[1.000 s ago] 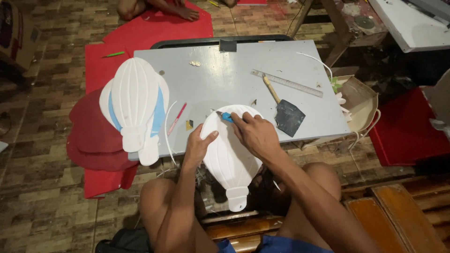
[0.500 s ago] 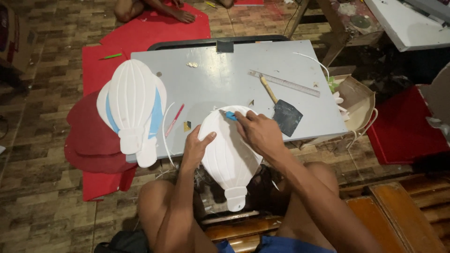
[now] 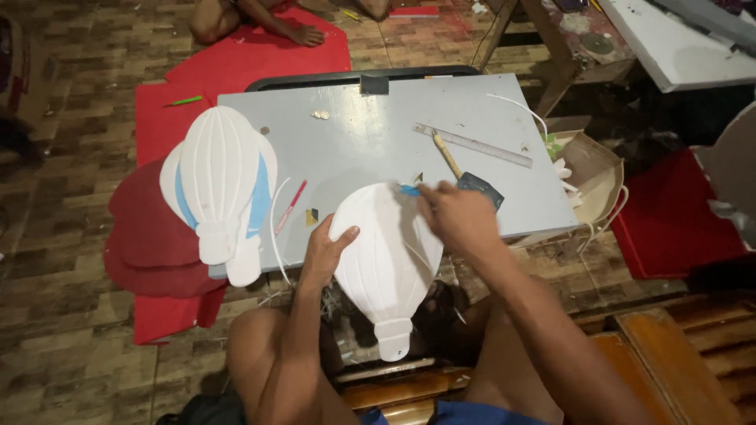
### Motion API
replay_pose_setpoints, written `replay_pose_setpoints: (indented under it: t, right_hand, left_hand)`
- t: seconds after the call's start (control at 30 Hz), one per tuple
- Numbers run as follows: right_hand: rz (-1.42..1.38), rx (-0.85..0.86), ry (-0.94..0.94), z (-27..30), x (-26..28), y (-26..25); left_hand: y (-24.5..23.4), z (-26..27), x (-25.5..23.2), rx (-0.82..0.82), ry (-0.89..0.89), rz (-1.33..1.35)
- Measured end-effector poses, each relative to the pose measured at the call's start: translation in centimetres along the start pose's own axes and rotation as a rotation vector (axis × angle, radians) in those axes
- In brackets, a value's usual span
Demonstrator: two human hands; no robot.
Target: The person is using a utility knife to carefully cut out hot air balloon shapes from white foam board on a work surface.
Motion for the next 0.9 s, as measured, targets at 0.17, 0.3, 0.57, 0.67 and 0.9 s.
replay_pose_setpoints:
  t: [0.17,0.3,0.57,0.67,0.9]
  right_hand:
    - [-0.274,0.060,0.435,1.8,-5.3,-2.3]
    - [-0.934,-0.091,0.932,5.4,-9.4,0.6]
    - [-1.380,-0.099,1.202,10.3,-9.0,10.8]
    - [-1.422,-0.143,1.200,9.6,-7.5,10.9]
    - [-1.537,-0.417,1.230,7.0,-8.4,7.3]
  left_hand:
    - [0.0,-0.2,-0.5,-0.052,-0.012,0.028]
    - [-0.1,0.1,-1.7,-0.057,-0.015,0.075]
    - [1.1,-0.5,-2.7,-0.030,0.052,0.112]
    - [2.6,0.3,-5.4,-0.020,0.050,0.193]
    - [0.2,-1.2,-3.7,-0.175,-0.146,0.644]
Point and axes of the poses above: each hand's wrist, its own z-axis away from the middle knuckle, its own y-axis out of the palm, x = y × z, the point moved 4 cm from there along -z, towards the middle knuckle, and after that the axes turned 12 degrees about -x, right-handed, at the moved point
